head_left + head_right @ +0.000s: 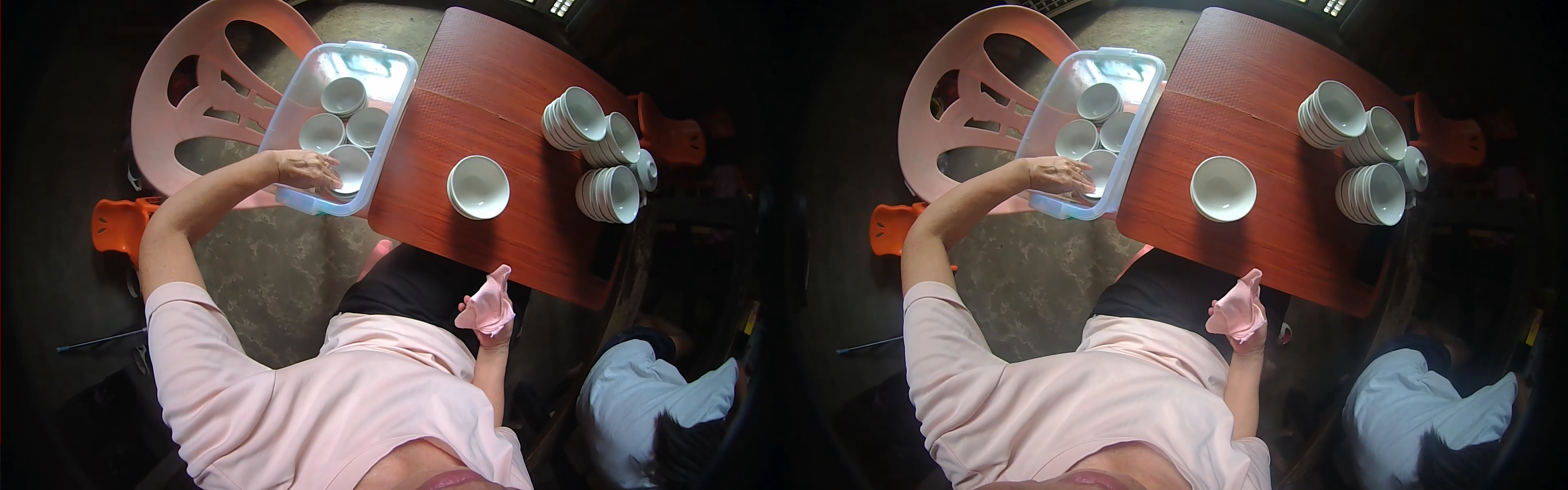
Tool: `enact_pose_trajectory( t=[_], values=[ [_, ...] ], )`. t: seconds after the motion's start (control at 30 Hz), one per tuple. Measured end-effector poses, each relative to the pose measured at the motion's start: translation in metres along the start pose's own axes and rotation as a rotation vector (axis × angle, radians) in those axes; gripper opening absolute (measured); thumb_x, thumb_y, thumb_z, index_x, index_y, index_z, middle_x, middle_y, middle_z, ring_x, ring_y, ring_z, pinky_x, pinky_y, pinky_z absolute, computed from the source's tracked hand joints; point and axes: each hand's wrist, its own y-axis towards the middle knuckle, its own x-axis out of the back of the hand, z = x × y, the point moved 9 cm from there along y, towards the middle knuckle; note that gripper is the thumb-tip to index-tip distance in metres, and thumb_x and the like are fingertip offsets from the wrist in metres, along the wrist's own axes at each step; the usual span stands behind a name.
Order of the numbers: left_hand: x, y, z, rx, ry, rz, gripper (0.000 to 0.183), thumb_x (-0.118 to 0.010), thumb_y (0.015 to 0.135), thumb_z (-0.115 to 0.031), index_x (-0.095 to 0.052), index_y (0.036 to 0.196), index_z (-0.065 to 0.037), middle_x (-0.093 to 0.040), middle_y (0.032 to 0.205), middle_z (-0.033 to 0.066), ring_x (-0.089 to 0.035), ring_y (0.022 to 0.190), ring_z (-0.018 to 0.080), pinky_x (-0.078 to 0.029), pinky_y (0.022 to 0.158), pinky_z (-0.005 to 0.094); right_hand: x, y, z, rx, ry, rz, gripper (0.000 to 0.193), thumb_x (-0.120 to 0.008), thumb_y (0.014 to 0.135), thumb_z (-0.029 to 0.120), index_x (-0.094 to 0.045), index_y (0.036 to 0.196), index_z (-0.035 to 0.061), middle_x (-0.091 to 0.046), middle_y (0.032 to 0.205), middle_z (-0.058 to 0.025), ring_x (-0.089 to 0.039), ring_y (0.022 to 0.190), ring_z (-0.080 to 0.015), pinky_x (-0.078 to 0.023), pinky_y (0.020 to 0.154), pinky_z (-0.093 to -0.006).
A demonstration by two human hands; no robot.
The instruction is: The person cleans small ceramic bowls by wiping their inner and outer surfaces with a cloth by hand and placing a bowl into a plastic container.
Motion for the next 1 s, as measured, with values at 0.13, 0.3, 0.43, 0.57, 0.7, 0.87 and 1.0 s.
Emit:
enact_pose_trajectory(
  t=[0.13, 0.3, 0.43, 0.57, 0.7, 0.87, 1.0],
  values=[
    [-0.005, 0.0, 0.001, -0.039, -0.055, -0.003, 0.033, -0.051, 0.088, -0.014, -0.058, 0.119, -0.006, -0.06, 0.121, 0.0094, -0.054, 0.117, 0.0216, -0.031, 0.11, 0.0415, 0.006, -0.002, 0.003, 0.009, 0.017, -0.073, 0.036, -0.05, 0.092, 0.031, -0.052, 0.121, 0.0101, -0.065, 0.099, -0.0166, -0.065, 0.09, -0.039, -0.053, 0.08, -0.0545],
    [-0.017, -0.003, 0.002, -0.073, -0.07, 0.049, 0.034, -0.05, 0.089, -0.014, -0.056, 0.122, -0.007, -0.056, 0.126, 0.0097, -0.05, 0.122, 0.0218, -0.028, 0.111, 0.0419, 0.02, -0.004, 0.004, 0.014, 0.025, -0.14, 0.033, -0.049, 0.093, 0.031, -0.053, 0.118, 0.0095, -0.065, 0.099, -0.0176, -0.065, 0.089, -0.0418, -0.052, 0.08, -0.0567],
    [-0.012, -0.002, -0.001, -0.084, -0.072, 0.045, 0.033, -0.05, 0.093, -0.022, -0.057, 0.122, -0.008, -0.058, 0.124, 0.0106, -0.05, 0.121, 0.0218, -0.029, 0.11, 0.0432, 0.016, 0.0, 0.003, -0.004, 0.053, -0.086, 0.033, -0.048, 0.093, 0.031, -0.053, 0.118, 0.0098, -0.065, 0.099, -0.0176, -0.064, 0.089, -0.0427, -0.052, 0.08, -0.0569],
    [-0.022, -0.003, 0.002, -0.056, -0.149, 0.152, 0.035, -0.043, 0.095, -0.02, -0.052, 0.127, -0.007, -0.054, 0.129, 0.0104, -0.047, 0.125, 0.0234, -0.024, 0.112, 0.0422, 0.017, 0.0, 0.003, -0.006, 0.037, -0.109, 0.033, -0.047, 0.094, 0.032, -0.053, 0.118, 0.01, -0.064, 0.099, -0.0179, -0.064, 0.088, -0.0428, -0.052, 0.08, -0.0566],
    [-0.022, 0.0, 0.002, -0.081, -0.117, 0.133, 0.035, -0.044, 0.094, -0.017, -0.052, 0.128, -0.01, -0.054, 0.13, 0.0098, -0.048, 0.124, 0.0231, -0.029, 0.11, 0.0443, 0.016, -0.001, 0.002, -0.017, 0.053, -0.115, 0.034, -0.046, 0.094, 0.033, -0.053, 0.118, 0.0098, -0.065, 0.098, -0.0183, -0.065, 0.088, -0.0419, -0.053, 0.079, -0.0557],
    [-0.021, -0.002, 0.003, -0.058, -0.141, 0.14, 0.036, -0.045, 0.094, -0.016, -0.051, 0.129, -0.011, -0.054, 0.13, 0.0093, -0.048, 0.124, 0.0234, -0.028, 0.11, 0.0445, 0.009, 0.0, 0.003, -0.002, 0.055, -0.084, 0.037, -0.048, 0.093, 0.034, -0.054, 0.117, 0.0067, -0.065, 0.097, -0.0189, -0.065, 0.088, -0.0412, -0.054, 0.078, -0.0542],
    [-0.017, 0.001, -0.001, -0.081, -0.123, 0.131, 0.036, -0.046, 0.093, -0.017, -0.052, 0.129, -0.011, -0.053, 0.13, 0.0089, -0.047, 0.124, 0.0226, -0.028, 0.111, 0.0444, -0.001, -0.001, 0.003, -0.034, 0.037, -0.047, 0.036, -0.045, 0.095, 0.034, -0.056, 0.116, 0.0068, -0.067, 0.096, -0.0139, -0.066, 0.088, -0.0366, -0.051, 0.084, -0.0522]
  ],
)
